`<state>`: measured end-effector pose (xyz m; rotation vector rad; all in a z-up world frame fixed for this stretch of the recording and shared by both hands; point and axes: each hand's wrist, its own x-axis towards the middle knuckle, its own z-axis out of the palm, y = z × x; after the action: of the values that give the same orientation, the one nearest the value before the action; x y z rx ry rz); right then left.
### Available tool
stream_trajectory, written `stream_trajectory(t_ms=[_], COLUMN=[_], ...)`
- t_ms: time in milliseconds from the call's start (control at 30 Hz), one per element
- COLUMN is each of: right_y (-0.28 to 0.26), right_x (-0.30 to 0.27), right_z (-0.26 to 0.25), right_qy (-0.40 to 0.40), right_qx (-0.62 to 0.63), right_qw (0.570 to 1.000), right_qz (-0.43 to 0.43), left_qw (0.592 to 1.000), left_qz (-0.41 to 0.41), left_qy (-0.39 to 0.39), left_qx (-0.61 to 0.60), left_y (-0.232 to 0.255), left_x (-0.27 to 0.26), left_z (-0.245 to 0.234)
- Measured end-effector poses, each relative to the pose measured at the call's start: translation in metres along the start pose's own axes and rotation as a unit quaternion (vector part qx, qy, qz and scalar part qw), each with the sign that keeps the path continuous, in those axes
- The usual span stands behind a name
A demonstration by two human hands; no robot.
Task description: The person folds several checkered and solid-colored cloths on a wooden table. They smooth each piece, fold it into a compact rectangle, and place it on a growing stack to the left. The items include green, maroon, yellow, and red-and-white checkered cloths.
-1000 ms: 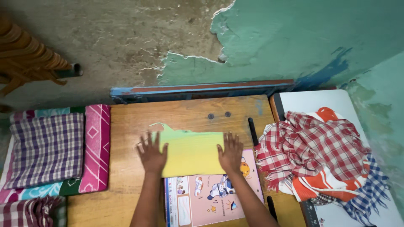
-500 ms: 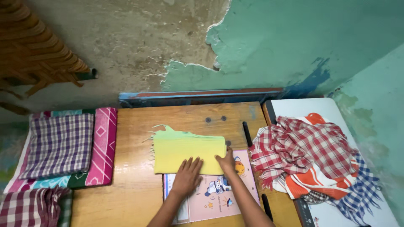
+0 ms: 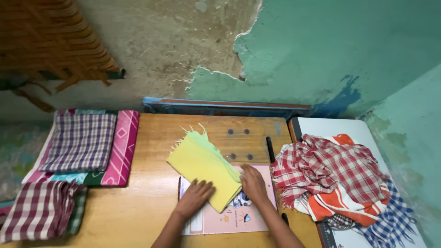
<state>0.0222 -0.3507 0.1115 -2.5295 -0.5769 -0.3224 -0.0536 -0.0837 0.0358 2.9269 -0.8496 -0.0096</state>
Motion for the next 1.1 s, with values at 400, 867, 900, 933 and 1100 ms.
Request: stream_trajectory(t_ms=[400, 867, 900, 933, 1100], right_y=[-0.022, -0.061, -0.06, -0.059, -0.04], right_x=[0.022, 0.011, 0.013, 0.014, 0.014], right_z=[0.037, -0.002, 0.002, 0.008, 0.038], right_qy=[-0.303, -0.355, -0.348, -0.34, -0.243], right_qx=[0.076, 0.034, 0.05, 0.066, 0.092], right_qw=[0.948, 0.925, 0.928, 0.93, 0.955], right_qz=[-0.053, -0.132, -0.127, -0.122, -0.142], left_qw=[0.918, 0.809, 0.809, 0.809, 0.798], left_qz=[-0.188, -0.382, -0.382, -0.381, -0.441], left_qy=[0.118, 0.146, 0.163, 0.181, 0.153], left_qx=[-0.33, -0.422, -0.416, -0.41, -0.381], left_y=[0.004, 0.008, 0.005, 0.001, -0.013], left_x=[-0.043, -0.062, -0.06, -0.058, -0.043], left_z=[-0.003, -0.037, -0.036, -0.033, -0.02])
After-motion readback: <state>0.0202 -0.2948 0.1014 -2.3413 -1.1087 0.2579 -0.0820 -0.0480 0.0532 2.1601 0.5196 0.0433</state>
